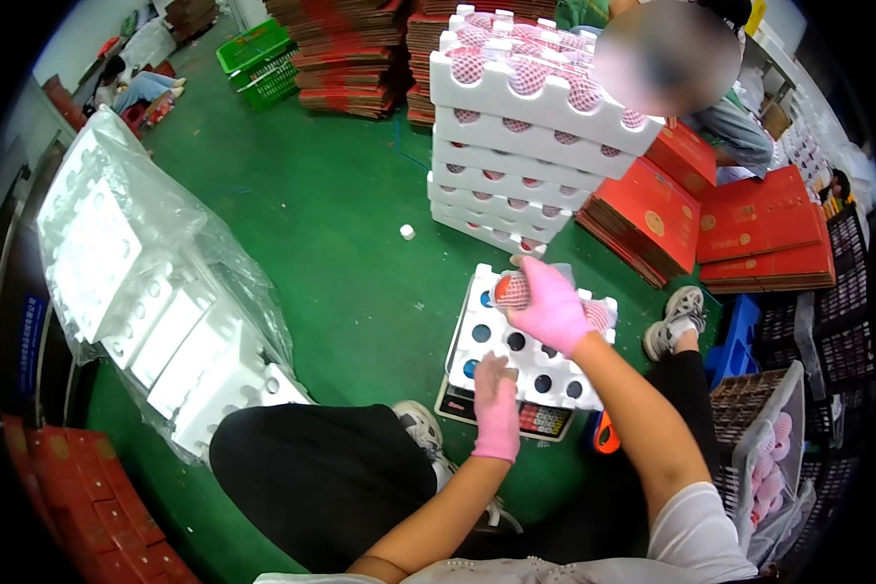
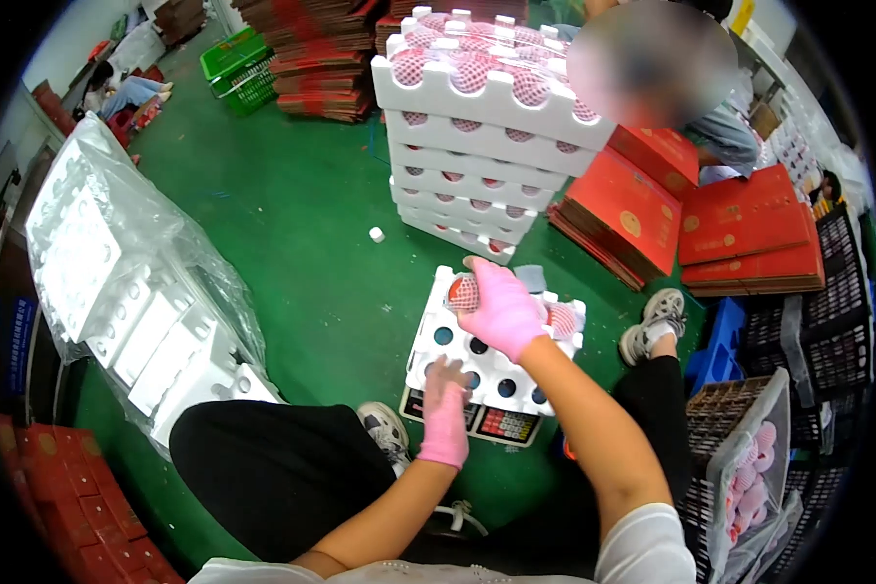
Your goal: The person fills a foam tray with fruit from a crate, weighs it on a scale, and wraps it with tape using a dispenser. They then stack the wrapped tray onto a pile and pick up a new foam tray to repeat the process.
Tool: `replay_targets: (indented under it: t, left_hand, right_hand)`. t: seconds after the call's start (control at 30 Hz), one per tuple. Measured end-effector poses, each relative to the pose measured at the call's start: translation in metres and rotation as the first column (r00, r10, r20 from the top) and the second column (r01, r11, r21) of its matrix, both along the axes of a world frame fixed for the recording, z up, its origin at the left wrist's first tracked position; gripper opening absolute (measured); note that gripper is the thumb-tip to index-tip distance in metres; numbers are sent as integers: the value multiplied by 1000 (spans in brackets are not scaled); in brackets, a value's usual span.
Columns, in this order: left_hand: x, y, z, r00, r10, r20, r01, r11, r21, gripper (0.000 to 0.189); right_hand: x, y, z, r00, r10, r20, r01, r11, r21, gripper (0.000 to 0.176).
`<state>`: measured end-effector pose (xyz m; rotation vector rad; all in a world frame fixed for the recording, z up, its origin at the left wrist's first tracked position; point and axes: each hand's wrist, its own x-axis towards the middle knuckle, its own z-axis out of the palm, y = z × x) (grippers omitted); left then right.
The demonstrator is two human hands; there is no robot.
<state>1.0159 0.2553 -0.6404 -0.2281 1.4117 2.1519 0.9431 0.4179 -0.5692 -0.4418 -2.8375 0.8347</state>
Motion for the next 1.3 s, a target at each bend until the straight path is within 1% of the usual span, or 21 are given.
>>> replay_targets:
  t: [0.07,0.17,0.27,0.33,0.37,0.43,0.5,0.57,0.6,0.67,0.73,0.77,0.8,0.83,0.9,0.97,1.0,1.03,1.13,1.23,1.3]
  left_hand:
    - [7,4,-19,995,-95,39,101,965,-241,67]
    - [3,6,-2,987,-82,140,110,971,-213,66]
    - [3,10,-3,982,-118,144,148,965,-216,68]
    - [18,8,-49,991,-129,23,131,966,-223,71]
    - [16,6,-34,982,-179,66,189,964,-189,72]
    - [9,1,-59,974,-204,96,213,973,-93,70]
    - [13,12,-25,965,-229,132,243,964,-105,61]
    - [7,8,-65,963,-257,-83,234,947,-218,58]
    - [22,24,-41,978,-180,-107,144,949,-280,65]
    - [48,44,-2,935,-241,-260,200,964,-175,69]
    - [49,46,-17,884,-350,-309,264,921,-287,65]
    - [60,50,-2,870,-402,-285,325,903,-281,64]
    - [73,51,15,853,-450,-263,380,882,-278,63]
    - [82,52,24,828,-487,-279,406,863,-302,63]
    - [93,50,38,797,-546,-258,480,832,-278,58]
    - [100,45,45,765,-572,-297,509,819,-265,54]
    - [104,46,39,693,-465,-551,341,885,-317,32]
    - [105,44,42,726,-533,-435,442,846,-298,42]
    - [110,38,49,719,-628,-299,547,776,-313,51]
    - [109,27,47,715,-624,-315,546,780,-305,47]
    - [108,20,60,728,-607,-318,530,793,-301,46]
  right_hand:
    - [-32,-4,-37,988,-64,139,55,996,69,60]
    - [-58,-17,-70,971,-121,207,63,961,268,42]
    - [-59,-10,-105,976,-146,159,115,975,192,21]
    - [-48,-16,-121,981,-171,91,151,970,192,9]
    - [-53,-22,-110,942,-207,263,160,969,186,9]
    - [-67,-28,-160,958,-226,177,170,943,286,11]
    - [-57,-24,-130,922,-304,242,303,952,40,16]
    - [2,-25,-88,944,-262,-200,295,942,162,49]
    - [44,-26,-54,914,-232,-334,275,958,87,60]
    - [134,4,48,968,-196,-158,175,975,-137,66]
    - [219,42,118,751,-374,-543,114,885,-452,63]
    - [268,68,148,719,-414,-558,142,874,-466,58]
    - [318,89,177,646,-496,-580,340,867,-364,51]
    - [369,119,185,522,-398,-755,586,810,-22,44]
    - [466,172,184,299,-757,-581,859,479,-182,40]
    - [557,230,141,180,-894,-410,984,164,73,39]
    - [581,249,124,94,-974,-206,978,51,203,41]
    - [598,269,108,189,-982,33,920,188,343,43]
    - [591,268,74,160,-983,93,848,185,497,38]
    - [568,292,45,-12,-1000,5,766,-5,643,29]
    - [567,294,38,-13,-997,-79,785,-59,617,29]
